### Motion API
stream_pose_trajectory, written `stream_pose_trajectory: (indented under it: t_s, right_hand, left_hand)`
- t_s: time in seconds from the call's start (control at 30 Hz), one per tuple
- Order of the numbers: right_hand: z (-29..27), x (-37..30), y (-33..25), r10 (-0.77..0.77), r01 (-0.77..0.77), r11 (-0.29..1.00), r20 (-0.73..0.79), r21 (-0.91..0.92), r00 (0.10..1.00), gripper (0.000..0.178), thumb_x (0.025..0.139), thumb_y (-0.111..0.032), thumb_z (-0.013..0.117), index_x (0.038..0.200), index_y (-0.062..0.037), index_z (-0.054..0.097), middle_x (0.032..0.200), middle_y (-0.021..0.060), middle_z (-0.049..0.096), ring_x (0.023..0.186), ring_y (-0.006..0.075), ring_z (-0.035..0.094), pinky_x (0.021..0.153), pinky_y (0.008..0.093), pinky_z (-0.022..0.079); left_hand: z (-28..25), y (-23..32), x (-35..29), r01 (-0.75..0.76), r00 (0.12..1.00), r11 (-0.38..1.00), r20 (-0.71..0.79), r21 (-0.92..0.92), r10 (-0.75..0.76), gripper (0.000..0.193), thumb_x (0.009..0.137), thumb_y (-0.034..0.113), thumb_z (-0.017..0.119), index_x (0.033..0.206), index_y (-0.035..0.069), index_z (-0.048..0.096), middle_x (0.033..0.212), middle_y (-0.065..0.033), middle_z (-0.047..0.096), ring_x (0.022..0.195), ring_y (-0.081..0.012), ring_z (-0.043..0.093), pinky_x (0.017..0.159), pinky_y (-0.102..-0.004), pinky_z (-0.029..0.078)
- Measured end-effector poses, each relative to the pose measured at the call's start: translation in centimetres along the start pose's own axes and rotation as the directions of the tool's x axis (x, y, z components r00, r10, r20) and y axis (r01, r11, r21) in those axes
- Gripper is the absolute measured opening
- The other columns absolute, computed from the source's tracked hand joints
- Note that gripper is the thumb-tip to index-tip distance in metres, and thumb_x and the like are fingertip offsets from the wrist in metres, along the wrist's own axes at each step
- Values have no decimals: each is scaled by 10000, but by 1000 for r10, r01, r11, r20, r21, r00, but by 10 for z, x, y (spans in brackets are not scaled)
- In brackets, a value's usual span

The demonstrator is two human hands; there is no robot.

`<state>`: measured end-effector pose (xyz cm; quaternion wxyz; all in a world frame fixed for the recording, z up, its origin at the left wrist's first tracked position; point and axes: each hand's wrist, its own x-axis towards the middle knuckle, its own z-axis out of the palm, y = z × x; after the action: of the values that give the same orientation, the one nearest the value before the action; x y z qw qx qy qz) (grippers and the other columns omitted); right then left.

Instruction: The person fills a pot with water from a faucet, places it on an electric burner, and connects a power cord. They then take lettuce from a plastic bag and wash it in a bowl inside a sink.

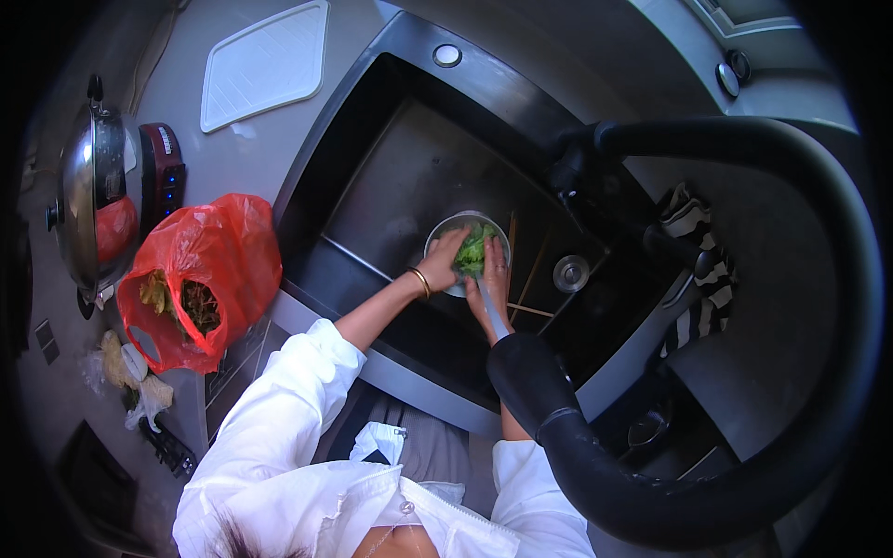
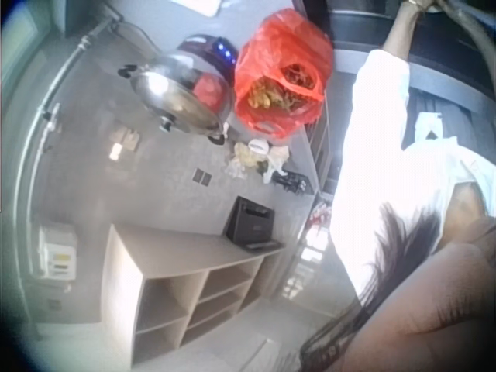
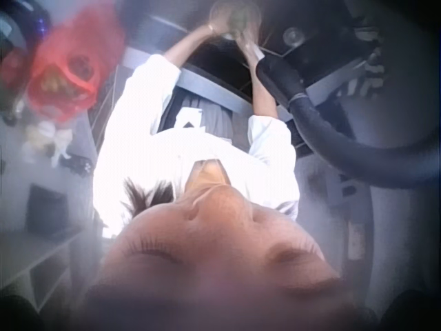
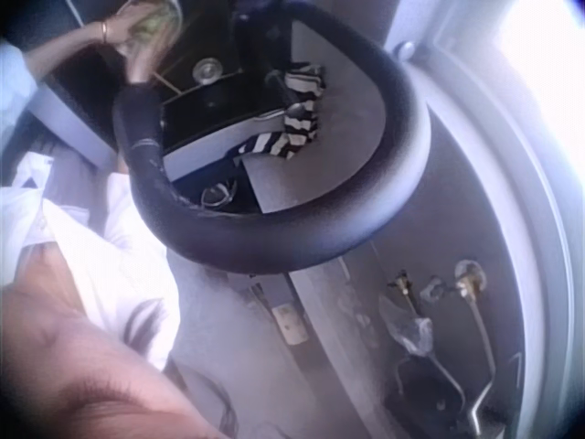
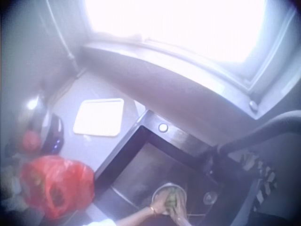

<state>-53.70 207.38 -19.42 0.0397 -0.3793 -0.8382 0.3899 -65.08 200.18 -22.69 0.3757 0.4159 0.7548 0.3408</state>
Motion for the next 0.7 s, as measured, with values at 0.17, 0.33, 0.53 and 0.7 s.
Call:
stream_pose_trajectory:
  t_s: [0.17, 0.33, 0.53, 0.7]
  right_hand:
    - [26, 18, 5, 196, -129, 955, 241, -268, 951, 675, 648, -12, 619, 1262, -53, 340, 1301, 238, 317, 1135, 435, 368, 947, 434, 345]
    - [33, 31, 32, 162, -169, 984, 120, 49, 979, 503, 660, -13, 613, 1149, -26, 495, 1099, 196, 539, 1023, 357, 503, 895, 382, 398]
    - [10, 6, -11, 386, -352, 785, 42, 510, 921, 519, 637, -7, 654, 1137, -29, 514, 1043, 103, 585, 970, 186, 541, 835, 293, 420]
    - [2, -13, -64, 225, -159, 938, -191, 309, 955, 421, 636, -1, 620, 1042, 21, 512, 961, 176, 543, 884, 362, 524, 788, 390, 414]
  left_hand:
    - [17, 13, 8, 182, 944, 905, 189, 384, -270, 591, 709, 93, 590, 1257, 56, 372, 1298, -216, 342, 1040, -352, 506, 839, -438, 437]
    - [7, 12, 38, 346, 852, 893, 303, 289, -428, 520, 732, 122, 580, 1222, 45, 423, 1257, -223, 406, 1044, -323, 518, 864, -421, 428]
    - [-31, 17, 13, 562, 782, -102, 568, -821, -258, 365, 837, 252, 570, 1121, 38, 485, 1103, -71, 524, 1001, -186, 537, 815, -310, 463]
    - [-13, 33, 6, 411, 789, 34, 337, -911, -514, 258, 824, 212, 568, 945, -16, 574, 828, -85, 594, 726, -160, 575, 658, -272, 477]
